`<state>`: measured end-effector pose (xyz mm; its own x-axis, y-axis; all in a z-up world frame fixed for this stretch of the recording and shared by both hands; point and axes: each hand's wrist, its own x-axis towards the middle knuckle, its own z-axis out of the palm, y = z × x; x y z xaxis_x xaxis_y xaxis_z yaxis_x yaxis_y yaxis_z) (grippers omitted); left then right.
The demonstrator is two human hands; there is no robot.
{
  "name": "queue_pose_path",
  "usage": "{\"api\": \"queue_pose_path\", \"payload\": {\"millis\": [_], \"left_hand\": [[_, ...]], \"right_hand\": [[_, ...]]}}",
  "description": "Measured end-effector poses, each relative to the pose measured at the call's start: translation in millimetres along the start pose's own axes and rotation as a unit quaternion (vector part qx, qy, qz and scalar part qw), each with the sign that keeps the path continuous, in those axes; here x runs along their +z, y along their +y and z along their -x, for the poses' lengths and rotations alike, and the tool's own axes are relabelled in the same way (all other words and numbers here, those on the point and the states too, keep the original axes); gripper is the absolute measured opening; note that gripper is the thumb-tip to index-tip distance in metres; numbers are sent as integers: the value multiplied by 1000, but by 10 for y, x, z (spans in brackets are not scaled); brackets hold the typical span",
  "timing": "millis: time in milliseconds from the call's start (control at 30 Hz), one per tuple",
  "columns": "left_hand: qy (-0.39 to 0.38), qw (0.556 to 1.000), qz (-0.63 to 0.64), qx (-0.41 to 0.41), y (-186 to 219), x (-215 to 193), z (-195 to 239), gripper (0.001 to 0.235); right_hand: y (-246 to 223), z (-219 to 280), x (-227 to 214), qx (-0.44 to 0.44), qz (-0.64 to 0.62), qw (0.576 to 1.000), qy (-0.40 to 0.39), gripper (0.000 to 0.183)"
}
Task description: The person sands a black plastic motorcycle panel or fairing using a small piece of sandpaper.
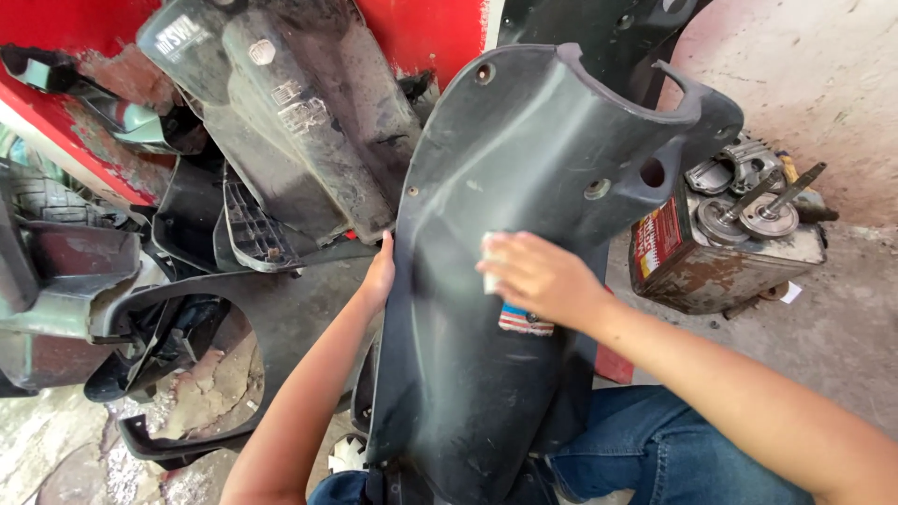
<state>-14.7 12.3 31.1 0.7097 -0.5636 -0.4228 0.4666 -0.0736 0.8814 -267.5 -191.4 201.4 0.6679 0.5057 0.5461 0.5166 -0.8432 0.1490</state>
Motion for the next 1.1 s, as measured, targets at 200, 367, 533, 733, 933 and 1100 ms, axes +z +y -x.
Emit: {"api": "queue_pose_path", "payload": {"millis": [200, 367, 533, 733, 933, 1100], "left_hand": [[-14, 999, 2, 44, -195, -143, -278, 82], [21, 998, -46, 34, -131, -138, -216, 81], [-9, 999, -5, 30, -134, -100, -226, 80], [5, 1000, -2, 29, -41, -64, -132, 80], [6, 1000, -5, 24, -95, -57, -146, 79], [11, 997, -34, 66, -153, -126, -242, 80]], "right_hand": [[-254, 287, 149, -36, -77, 996, 12, 23], [-18, 225, 149, -77, -49, 996, 16, 29], [-88, 206, 72, -9, -17, 999, 36, 22], [-63, 227, 361, -89, -112, 990, -5, 22], [-105, 80, 131, -3, 22, 998, 51, 29], [-490, 401, 725, -195, -30, 979, -43, 23]]}}
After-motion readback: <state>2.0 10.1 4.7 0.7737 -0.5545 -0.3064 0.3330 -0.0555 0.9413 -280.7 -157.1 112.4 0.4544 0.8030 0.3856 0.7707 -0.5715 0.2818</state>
